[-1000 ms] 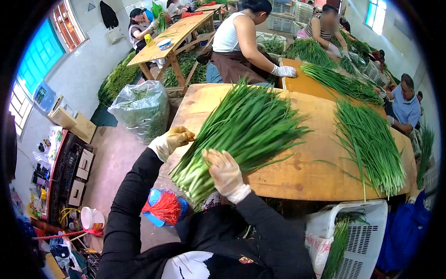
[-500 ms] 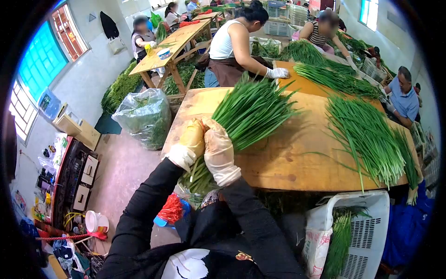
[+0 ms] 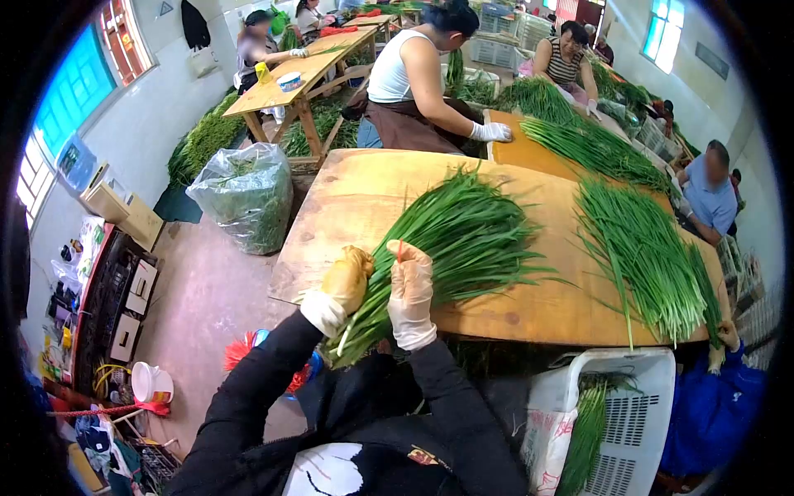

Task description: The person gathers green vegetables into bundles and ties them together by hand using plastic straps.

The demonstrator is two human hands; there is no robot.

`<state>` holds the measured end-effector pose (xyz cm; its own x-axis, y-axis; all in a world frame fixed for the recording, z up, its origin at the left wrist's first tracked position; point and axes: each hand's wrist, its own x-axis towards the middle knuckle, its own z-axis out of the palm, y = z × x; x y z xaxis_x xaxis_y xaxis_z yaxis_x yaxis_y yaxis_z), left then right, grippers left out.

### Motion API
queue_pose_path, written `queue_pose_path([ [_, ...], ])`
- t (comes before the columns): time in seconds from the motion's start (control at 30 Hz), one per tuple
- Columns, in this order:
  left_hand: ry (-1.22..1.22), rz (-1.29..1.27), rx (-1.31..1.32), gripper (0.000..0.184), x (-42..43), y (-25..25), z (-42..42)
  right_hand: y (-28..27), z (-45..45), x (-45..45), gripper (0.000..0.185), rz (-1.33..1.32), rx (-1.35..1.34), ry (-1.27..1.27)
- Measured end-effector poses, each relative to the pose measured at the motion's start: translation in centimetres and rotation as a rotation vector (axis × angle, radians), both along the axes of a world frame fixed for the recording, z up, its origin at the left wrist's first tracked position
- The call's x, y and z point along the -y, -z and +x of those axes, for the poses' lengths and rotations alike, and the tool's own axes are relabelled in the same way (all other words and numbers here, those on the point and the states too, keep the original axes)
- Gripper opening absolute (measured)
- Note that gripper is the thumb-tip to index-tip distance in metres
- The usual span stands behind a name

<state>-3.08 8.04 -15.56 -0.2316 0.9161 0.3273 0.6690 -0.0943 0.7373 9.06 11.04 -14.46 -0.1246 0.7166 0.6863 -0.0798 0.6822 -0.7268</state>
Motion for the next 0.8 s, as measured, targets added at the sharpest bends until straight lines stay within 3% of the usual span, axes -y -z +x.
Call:
queue_pose_path([
  [0.03, -0.017, 0.117, -0.119, 0.010, 0.2, 0.8, 0.3, -0.6, 0.0, 0.2, 0.010, 0.107, 0.009, 0.014],
  [0.1, -0.067, -0.235, -0.432, 0.014, 1.5, -0.5, 1.4, -2.6, -0.2, 0.5, 0.008, 0.133, 0.077, -0.074],
  [0.13, -0.039, -0.056, -0.104, 0.017, 0.7, 5.1, 0.3, -2.8, -0.4, -0.1, 0.005, 0.262, 0.250, -0.116],
  [0.17, -0.024, -0.101, -0.042, 0.019, 1.1, 4.8, 0.5, -3.1, -0.6, -0.7, 0.003, 0.402, 0.402, -0.168],
  [0.23, -0.003, -0.191, 0.081, 0.024, 1.8, 4.0, 0.8, -1.6, -0.8, -1.3, 0.007, 0.277, 0.828, -0.200],
  [0.27, 0.059, -0.173, 0.451, 0.023, 2.2, 3.8, 0.7, -1.4, -0.8, -1.5, 0.006, 0.399, 0.684, -0.166],
  [0.33, 0.078, -0.050, 0.826, 0.020, 1.3, 4.1, 0.9, -1.2, -0.6, -0.8, 0.006, 0.345, 0.603, -0.090],
  [0.37, 0.078, 0.041, 0.705, 0.017, 1.3, 2.6, 1.4, -1.3, -0.7, -0.3, 0.006, 0.281, 0.516, -0.020],
  [0.43, 0.086, 0.175, 0.453, 0.013, 1.3, -1.5, 1.5, -2.8, -1.7, 0.8, 0.013, -0.233, -0.003, -0.223],
  [0.53, -0.055, 0.129, -0.147, 0.009, 0.5, -5.3, 0.6, -4.1, -0.9, 0.3, 0.019, 0.126, 0.191, 0.012],
  [0.67, -0.071, 0.075, -0.231, 0.011, 0.4, -0.3, -0.9, 3.1, -1.7, -0.3, 0.020, -0.064, 0.041, -0.149],
  [0.7, -0.079, 0.291, -0.094, 0.012, 0.0, 0.6, -1.7, 2.5, -1.5, -0.3, 0.021, 0.069, 0.052, -0.119],
  [0.8, -0.183, 0.109, -0.040, 0.013, 1.6, 0.4, -1.7, 0.4, -1.3, 0.4, 0.017, -0.008, 0.057, -0.210],
])
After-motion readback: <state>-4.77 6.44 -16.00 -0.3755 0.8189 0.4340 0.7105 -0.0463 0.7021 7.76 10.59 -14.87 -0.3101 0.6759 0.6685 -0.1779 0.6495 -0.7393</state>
